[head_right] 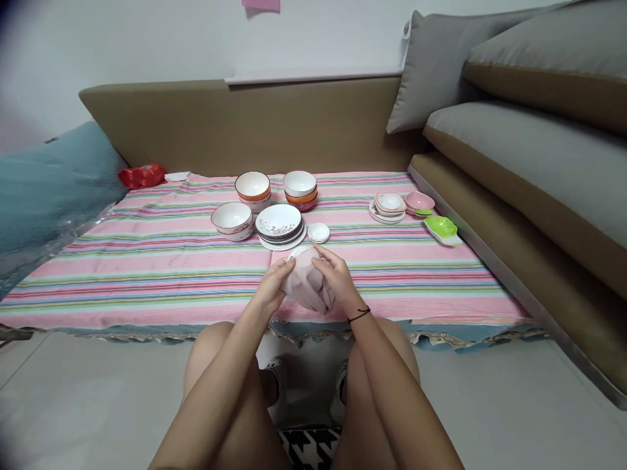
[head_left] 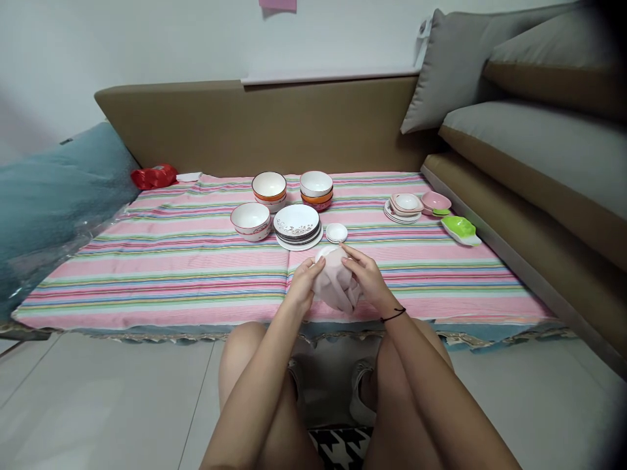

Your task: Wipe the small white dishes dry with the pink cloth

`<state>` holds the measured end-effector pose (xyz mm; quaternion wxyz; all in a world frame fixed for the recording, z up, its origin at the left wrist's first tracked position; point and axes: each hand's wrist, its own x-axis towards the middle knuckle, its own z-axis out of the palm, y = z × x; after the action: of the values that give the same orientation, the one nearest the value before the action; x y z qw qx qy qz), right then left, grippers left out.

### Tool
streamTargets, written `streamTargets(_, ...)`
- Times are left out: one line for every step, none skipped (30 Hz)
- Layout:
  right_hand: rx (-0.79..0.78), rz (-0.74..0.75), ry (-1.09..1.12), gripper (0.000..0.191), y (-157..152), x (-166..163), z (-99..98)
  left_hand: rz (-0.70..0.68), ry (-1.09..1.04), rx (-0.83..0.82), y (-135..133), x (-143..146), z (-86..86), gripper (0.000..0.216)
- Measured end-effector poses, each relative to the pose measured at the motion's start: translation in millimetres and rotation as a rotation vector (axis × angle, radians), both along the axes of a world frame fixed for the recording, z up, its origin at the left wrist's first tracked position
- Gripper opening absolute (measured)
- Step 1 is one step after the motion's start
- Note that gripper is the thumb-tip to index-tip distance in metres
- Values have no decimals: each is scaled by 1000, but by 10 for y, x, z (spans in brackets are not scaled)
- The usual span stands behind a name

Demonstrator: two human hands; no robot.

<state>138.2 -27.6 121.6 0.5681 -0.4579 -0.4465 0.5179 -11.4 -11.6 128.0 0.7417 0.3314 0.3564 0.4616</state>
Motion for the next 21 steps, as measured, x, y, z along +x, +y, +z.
streamTargets(-4, 0, 35, 56, -4, 5, 12, 2, -2, 5, 3, -4, 4, 37)
streamTargets(-5, -1, 66, 55, -6, 8, 23, 4, -4, 8, 2, -6, 9, 37)
streamTargets(-6, -5, 91, 54, -8, 9, 34, 4, -6, 12, 0, -7, 16, 37)
streamTargets(-8, -8, 110, 53, -10, 10, 43, 3, -8, 16, -5, -6, 24, 37)
streamTargets(-10, -10, 121, 52, -11, 10, 52, 3, -7, 20, -10, -6, 32, 38)
streamTargets(-13, -9, 127, 52, -12, 11, 58, 3, -3, 24, -15, -6, 40, 39)
streamTargets(-17, -5, 130, 51, -13, 12, 63, 0, 1, 30, -21, -8, 48, 40)
streamTargets(-18, -5, 133, 51, -13, 15, 64, -5, 8, 35, -27, -10, 56, 41)
streamTargets(-20, -8, 137, 50, -12, 18, 64, -10, 15, 41, -32, -14, 64, 41)
streamTargets(-22, -16, 140, 48, -11, 21, 61, -15, 22, 47, -37, -17, 73, 40)
streamTargets(-26, -28, 141, 47, -10, 24, 57, -21, 31, 52, -42, -21, 82, 40)
streamTargets(-30, -42, 139, 45, -8, 27, 51, -27, 39, 55, -47, -24, 91, 40)
streamTargets(-34, -54, 133, 44, -6, 30, 45, -33, 46, 58, -51, -27, 100, 40)
streamTargets(-39, -65, 129, 43, -5, 34, 39, -39, 54, 60, -55, -29, 106, 40)
streamTargets(-43, -73, 127, 43, -4, 37, 33, -44, 59, 63, -57, -31, 109, 40)
streamTargets(-47, -80, 128, 43, -4, 40, 28, -51, 63, 67, -59, -33, 110, 40)
streamTargets(-51, -85, 130, 42, -5, 43, 24, -59, 66, 72, -59, -35, 107, 40)
streamTargets(-55, -90, 129, 42, -6, 45, 22, -66, 70, 76, -58, -37, 103, 39)
streamTargets(-59, -92, 125, 42, -8, 47, 21, -71, 75, 81, -57, -39, 96, 39)
streamTargets(-62, -93, 120, 41, -10, 49, 22, -77, 81, 84, -55, -40, 90, 39)
streamTargets(-64, -93, 115, 41, -13, 49, 25, -81, 88, 87, -53, -42, 86, 40)
